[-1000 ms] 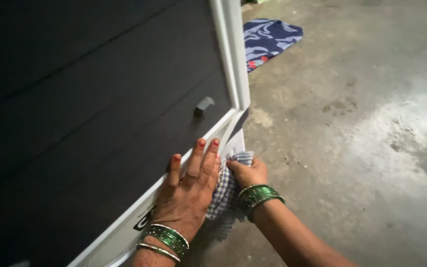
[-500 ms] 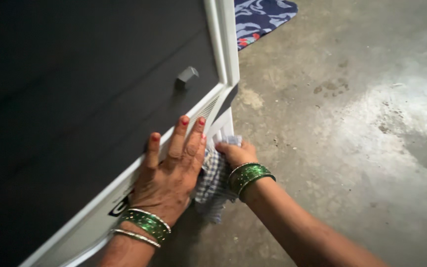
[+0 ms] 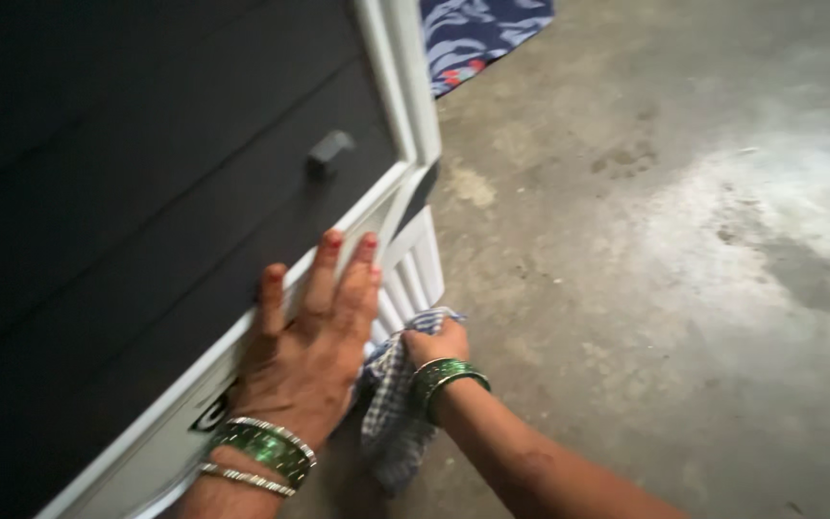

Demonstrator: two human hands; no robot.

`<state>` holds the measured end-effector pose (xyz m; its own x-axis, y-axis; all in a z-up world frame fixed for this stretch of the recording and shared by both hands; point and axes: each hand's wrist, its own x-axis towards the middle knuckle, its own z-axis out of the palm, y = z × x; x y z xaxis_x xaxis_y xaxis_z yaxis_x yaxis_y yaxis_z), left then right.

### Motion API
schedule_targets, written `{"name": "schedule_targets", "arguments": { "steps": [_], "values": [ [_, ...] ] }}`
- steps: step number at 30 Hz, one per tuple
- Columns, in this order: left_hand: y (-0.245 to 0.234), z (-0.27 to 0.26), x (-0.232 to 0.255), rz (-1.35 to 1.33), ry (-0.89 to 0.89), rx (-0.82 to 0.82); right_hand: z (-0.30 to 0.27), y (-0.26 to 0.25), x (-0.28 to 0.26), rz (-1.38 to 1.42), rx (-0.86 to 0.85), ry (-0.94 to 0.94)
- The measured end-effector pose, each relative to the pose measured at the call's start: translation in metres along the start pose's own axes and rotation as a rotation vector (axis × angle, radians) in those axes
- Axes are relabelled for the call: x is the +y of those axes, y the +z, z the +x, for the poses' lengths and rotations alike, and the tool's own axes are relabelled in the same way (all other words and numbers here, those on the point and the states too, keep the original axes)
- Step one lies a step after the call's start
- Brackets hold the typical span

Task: The person wipes the exterior surfaces of an air cooler using a cloth, covering both the front grill and the side panels.

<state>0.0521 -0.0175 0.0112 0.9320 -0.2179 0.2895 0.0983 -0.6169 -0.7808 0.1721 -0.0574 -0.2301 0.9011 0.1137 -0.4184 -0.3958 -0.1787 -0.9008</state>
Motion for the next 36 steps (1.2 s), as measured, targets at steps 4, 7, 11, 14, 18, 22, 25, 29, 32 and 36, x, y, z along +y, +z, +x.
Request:
{"name": "schedule_targets", "arguments": {
  "steps": [4, 7, 11, 14, 18, 22, 25, 29, 32, 36],
  "values": [
    [-0.017, -0.003, -0.010, 0.067, 0.152, -0.139, -0.019, 0.000, -0.028, 0.245, -0.108, -0.019],
    [-0.024, -0.006, -0.020, 0.084, 0.204, -0.148, -0.035, -0.011, -0.049, 0.368, -0.184, -0.082],
    [-0.014, -0.004, -0.021, -0.025, 0.182, -0.086, -0.035, -0.005, -0.062, 0.575, -0.273, -0.053],
    [-0.005, -0.009, -0.019, -0.123, 0.167, -0.052, -0.027, 0.000, -0.041, 0.179, -0.018, -0.121],
    [-0.007, -0.007, -0.022, -0.168, 0.184, -0.018, -0.009, -0.004, -0.018, 0.094, -0.097, 0.032],
    [-0.006, -0.007, -0.024, -0.160, 0.192, -0.030, -0.028, -0.006, -0.039, 0.338, -0.175, 0.019],
    [0.000, -0.010, -0.022, -0.085, 0.188, -0.033, -0.041, -0.010, -0.071, 0.493, -0.218, -0.082],
    [0.006, 0.004, -0.020, 0.070, 0.179, -0.025, -0.040, -0.011, -0.084, 0.431, -0.212, -0.191],
    [0.007, 0.012, -0.022, 0.070, 0.141, -0.093, -0.019, 0.001, -0.080, 0.311, -0.143, -0.120],
    [0.001, 0.024, -0.030, -0.074, 0.143, -0.147, 0.010, 0.017, -0.061, 0.104, -0.100, -0.107]
  ]
}}
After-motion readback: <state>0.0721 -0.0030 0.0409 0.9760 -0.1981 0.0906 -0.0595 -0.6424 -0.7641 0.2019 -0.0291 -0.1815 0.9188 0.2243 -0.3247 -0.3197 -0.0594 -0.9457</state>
